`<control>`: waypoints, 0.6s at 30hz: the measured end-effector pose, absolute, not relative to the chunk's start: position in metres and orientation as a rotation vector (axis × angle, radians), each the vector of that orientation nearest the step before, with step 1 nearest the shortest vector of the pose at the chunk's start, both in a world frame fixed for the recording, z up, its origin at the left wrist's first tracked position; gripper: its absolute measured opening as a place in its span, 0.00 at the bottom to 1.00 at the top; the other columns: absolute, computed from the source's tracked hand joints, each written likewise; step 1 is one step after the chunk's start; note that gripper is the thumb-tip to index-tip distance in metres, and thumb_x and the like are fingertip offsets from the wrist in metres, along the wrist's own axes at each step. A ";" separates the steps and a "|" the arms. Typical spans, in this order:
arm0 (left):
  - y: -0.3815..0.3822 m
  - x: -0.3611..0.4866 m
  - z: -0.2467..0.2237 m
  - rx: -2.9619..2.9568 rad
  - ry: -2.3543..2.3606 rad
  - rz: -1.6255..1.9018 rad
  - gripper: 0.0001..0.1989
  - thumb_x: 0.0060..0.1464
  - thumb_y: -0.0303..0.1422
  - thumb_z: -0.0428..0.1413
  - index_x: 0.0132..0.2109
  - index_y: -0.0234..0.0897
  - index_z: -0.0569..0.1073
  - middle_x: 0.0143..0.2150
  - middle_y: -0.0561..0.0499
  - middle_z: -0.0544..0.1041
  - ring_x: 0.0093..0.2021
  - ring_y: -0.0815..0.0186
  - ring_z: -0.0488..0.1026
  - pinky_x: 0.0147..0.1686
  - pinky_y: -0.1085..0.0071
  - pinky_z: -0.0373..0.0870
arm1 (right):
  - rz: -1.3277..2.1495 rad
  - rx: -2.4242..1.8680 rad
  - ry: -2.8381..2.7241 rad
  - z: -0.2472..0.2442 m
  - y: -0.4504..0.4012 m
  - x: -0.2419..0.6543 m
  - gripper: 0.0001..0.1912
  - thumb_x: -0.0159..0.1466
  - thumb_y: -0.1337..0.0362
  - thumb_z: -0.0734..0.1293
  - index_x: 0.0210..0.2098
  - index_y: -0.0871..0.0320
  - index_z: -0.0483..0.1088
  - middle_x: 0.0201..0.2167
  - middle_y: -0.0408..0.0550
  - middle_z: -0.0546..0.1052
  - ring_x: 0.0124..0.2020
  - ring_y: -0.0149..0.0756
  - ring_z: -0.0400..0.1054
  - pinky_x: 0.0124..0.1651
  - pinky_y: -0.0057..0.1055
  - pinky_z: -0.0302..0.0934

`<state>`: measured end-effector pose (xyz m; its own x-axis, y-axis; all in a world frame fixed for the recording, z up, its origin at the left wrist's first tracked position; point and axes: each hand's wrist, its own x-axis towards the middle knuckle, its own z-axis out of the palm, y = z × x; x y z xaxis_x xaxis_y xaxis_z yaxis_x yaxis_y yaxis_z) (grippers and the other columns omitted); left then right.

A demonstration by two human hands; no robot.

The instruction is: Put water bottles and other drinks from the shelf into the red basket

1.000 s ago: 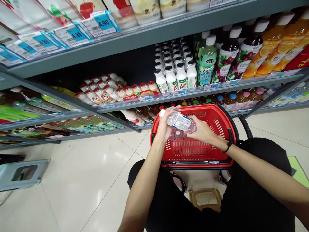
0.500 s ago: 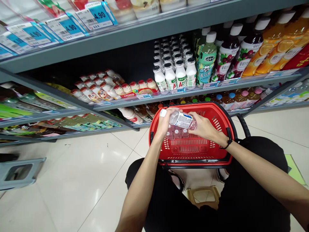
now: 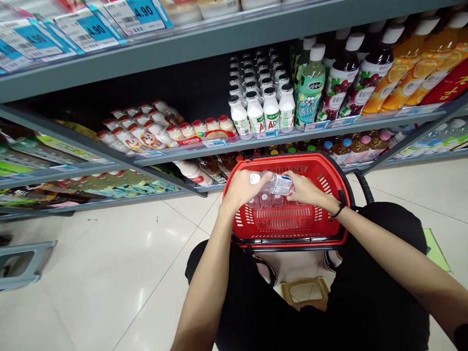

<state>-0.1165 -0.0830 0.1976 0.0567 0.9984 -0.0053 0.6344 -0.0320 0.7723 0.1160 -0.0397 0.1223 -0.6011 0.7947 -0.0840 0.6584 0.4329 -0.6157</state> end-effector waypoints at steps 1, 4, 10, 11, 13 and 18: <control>-0.083 -0.120 0.197 1.738 1.622 0.718 0.29 0.59 0.51 0.59 0.19 0.39 0.61 0.17 0.55 0.60 0.21 0.69 0.52 0.27 0.67 0.48 | 0.931 -1.273 -2.510 0.120 -0.039 0.116 0.37 0.54 0.68 0.76 0.61 0.58 0.62 0.50 0.53 0.79 0.48 0.48 0.75 0.40 0.31 0.61; -0.084 -0.130 0.191 1.695 1.545 0.563 0.28 0.56 0.50 0.62 0.17 0.39 0.64 0.16 0.53 0.63 0.19 0.69 0.54 0.25 0.66 0.47 | 0.977 -1.262 -2.641 0.115 -0.041 0.114 0.36 0.54 0.66 0.76 0.59 0.59 0.64 0.44 0.52 0.80 0.44 0.47 0.76 0.37 0.29 0.59; -0.090 -0.141 0.170 1.546 1.326 0.360 0.18 0.50 0.43 0.68 0.21 0.37 0.75 0.19 0.50 0.74 0.19 0.67 0.66 0.21 0.70 0.56 | 0.966 -1.358 -2.871 0.112 -0.050 0.111 0.39 0.51 0.65 0.81 0.60 0.61 0.67 0.48 0.60 0.79 0.48 0.54 0.76 0.40 0.34 0.65; -0.092 -0.141 0.167 1.478 1.289 0.353 0.16 0.50 0.43 0.68 0.23 0.37 0.77 0.22 0.48 0.77 0.22 0.64 0.72 0.22 0.71 0.62 | 0.978 -1.375 -2.913 0.113 -0.051 0.111 0.39 0.52 0.64 0.81 0.60 0.61 0.68 0.49 0.61 0.79 0.48 0.54 0.76 0.41 0.35 0.66; -0.095 -0.140 0.164 1.336 1.231 0.342 0.14 0.49 0.43 0.68 0.28 0.35 0.80 0.28 0.43 0.81 0.28 0.59 0.79 0.27 0.70 0.72 | 0.984 -1.399 -2.990 0.112 -0.053 0.109 0.38 0.53 0.61 0.81 0.59 0.62 0.69 0.49 0.62 0.79 0.48 0.55 0.76 0.43 0.37 0.67; -0.095 -0.138 0.163 1.303 1.230 0.111 0.15 0.50 0.41 0.66 0.36 0.31 0.80 0.35 0.46 0.83 0.37 0.59 0.83 0.36 0.71 0.80 | 1.037 -1.385 -3.117 0.110 -0.057 0.099 0.32 0.54 0.58 0.81 0.54 0.66 0.74 0.51 0.64 0.79 0.50 0.56 0.76 0.47 0.37 0.69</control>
<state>-0.1381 -0.0955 0.1628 0.4217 0.6681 -0.6130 0.5478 0.3510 0.7594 0.0992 -0.0572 0.1096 -0.6230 0.5299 -0.5754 0.7690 0.5494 -0.3267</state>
